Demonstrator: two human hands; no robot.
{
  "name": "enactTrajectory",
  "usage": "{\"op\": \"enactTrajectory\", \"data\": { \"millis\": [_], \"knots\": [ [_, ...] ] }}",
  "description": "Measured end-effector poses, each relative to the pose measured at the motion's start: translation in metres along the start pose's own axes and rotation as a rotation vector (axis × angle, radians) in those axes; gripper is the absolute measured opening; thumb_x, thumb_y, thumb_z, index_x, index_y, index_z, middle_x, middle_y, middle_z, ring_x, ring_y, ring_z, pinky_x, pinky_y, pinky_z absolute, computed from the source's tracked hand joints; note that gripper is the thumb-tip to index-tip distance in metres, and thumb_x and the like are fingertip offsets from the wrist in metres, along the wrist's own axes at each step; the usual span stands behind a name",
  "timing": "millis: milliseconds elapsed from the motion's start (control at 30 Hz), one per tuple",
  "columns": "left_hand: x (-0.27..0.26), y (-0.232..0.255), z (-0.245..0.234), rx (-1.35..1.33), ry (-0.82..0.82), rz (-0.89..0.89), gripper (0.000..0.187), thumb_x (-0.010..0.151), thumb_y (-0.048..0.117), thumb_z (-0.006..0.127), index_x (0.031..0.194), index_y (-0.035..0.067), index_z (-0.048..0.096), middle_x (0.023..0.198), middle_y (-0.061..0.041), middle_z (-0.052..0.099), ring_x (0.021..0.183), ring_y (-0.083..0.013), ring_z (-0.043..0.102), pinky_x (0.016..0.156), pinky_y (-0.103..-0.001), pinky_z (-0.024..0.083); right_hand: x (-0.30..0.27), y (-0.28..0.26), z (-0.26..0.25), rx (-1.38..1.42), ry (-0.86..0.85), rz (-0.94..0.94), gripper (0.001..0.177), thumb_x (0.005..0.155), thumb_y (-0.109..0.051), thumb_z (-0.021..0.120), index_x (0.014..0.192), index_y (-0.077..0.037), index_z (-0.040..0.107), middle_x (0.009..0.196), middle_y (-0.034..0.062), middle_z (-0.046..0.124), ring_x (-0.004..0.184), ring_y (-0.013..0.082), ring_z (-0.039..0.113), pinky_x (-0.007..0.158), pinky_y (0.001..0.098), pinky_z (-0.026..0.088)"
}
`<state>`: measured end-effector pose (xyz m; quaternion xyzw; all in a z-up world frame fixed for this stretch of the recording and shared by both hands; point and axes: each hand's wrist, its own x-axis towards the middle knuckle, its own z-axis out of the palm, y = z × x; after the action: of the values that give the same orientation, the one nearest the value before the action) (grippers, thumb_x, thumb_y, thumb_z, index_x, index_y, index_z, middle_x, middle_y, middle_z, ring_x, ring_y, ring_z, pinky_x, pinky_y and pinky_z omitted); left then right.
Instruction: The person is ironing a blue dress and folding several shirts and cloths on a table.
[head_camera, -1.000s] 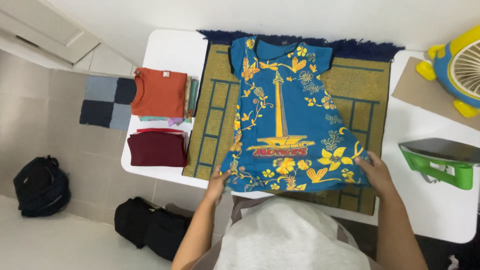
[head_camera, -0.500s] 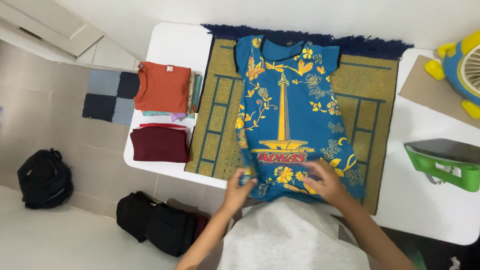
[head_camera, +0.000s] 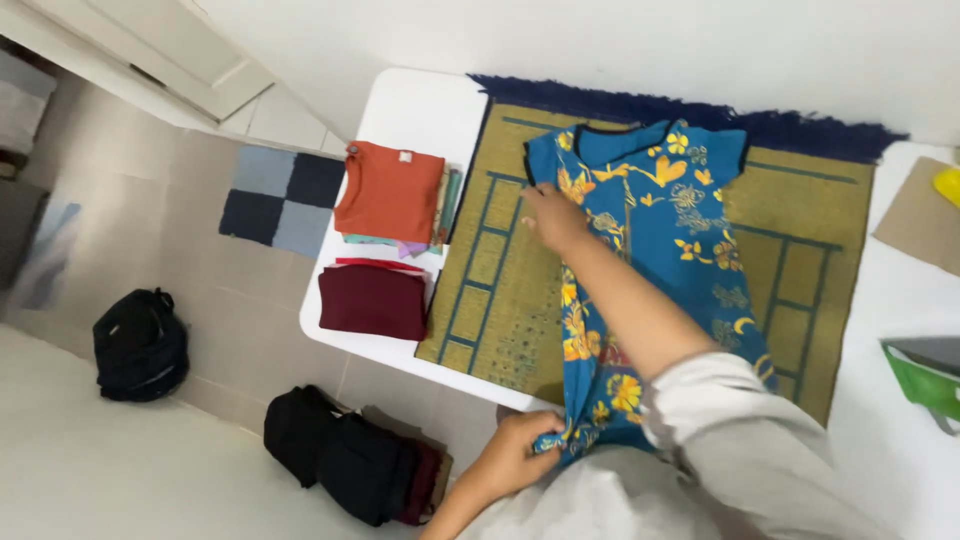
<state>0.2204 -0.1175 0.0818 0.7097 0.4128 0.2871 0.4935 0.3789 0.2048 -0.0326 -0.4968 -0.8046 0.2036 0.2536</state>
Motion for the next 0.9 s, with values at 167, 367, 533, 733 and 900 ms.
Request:
{"op": "enactTrajectory", "data": {
  "millis": [167,367,533,733,900],
  "knots": [
    [-0.013,-0.005,-0.017,-0.108,0.003,-0.127,0.026,0.082,0.002,0.072,0.107,0.001,0.064,0.096,-0.018,0.07,0.085,-0.0311,0.069,0.077,-0.036,0.055,0.033,0.075,0.085,-0.415,-0.063,0.273,0.051,0.083,-0.024,0.077,0.125,-0.009,0.053,0.118,0.0183,0.065,0.113,0.0395,0.065,0.088,0.0513,0.056],
    [-0.015,-0.028,-0.063,-0.106,0.053,-0.167,0.02,0.081,-0.001,0.073,0.1,0.001,0.067,0.09,-0.014,0.073,0.082,-0.021,0.072,0.073,-0.032,0.055,0.02,0.176,0.038,1.067,0.176,0.805,0.044,0.092,-0.008,0.048,0.135,-0.007,0.057,0.127,0.0104,0.058,0.107,0.0341,0.064,0.081,0.0486,0.066],
    [0.012,-0.016,-0.141,0.082,0.401,-0.219,0.016,0.081,-0.004,0.072,0.095,0.002,0.069,0.085,-0.006,0.073,0.079,-0.0136,0.069,0.07,-0.029,0.055,-0.135,0.167,-0.162,1.689,0.522,0.623,0.037,0.085,-0.009,0.059,0.122,-0.01,0.059,0.116,0.0083,0.061,0.1,0.0232,0.062,0.086,0.0373,0.057],
    [0.077,0.006,-0.227,0.025,0.308,-0.095,0.013,0.079,-0.001,0.079,0.085,0.003,0.068,0.079,-0.004,0.066,0.075,-0.0123,0.059,0.067,-0.028,0.048,-0.25,0.059,-0.332,1.151,0.723,0.615,0.04,0.101,-0.015,0.069,0.139,-0.008,0.058,0.125,0.0038,0.066,0.112,0.0185,0.068,0.095,0.0339,0.057],
    [0.21,0.043,-0.263,0.44,0.246,0.05,0.019,0.078,0.005,0.079,0.095,0.003,0.071,0.087,-0.01,0.07,0.079,-0.0146,0.065,0.071,-0.031,0.052,-0.214,0.094,-0.389,0.499,0.453,1.089,0.046,0.103,-0.028,0.065,0.141,-0.008,0.051,0.119,0.011,0.067,0.092,0.0284,0.072,0.082,0.0346,0.058]
  ]
}}
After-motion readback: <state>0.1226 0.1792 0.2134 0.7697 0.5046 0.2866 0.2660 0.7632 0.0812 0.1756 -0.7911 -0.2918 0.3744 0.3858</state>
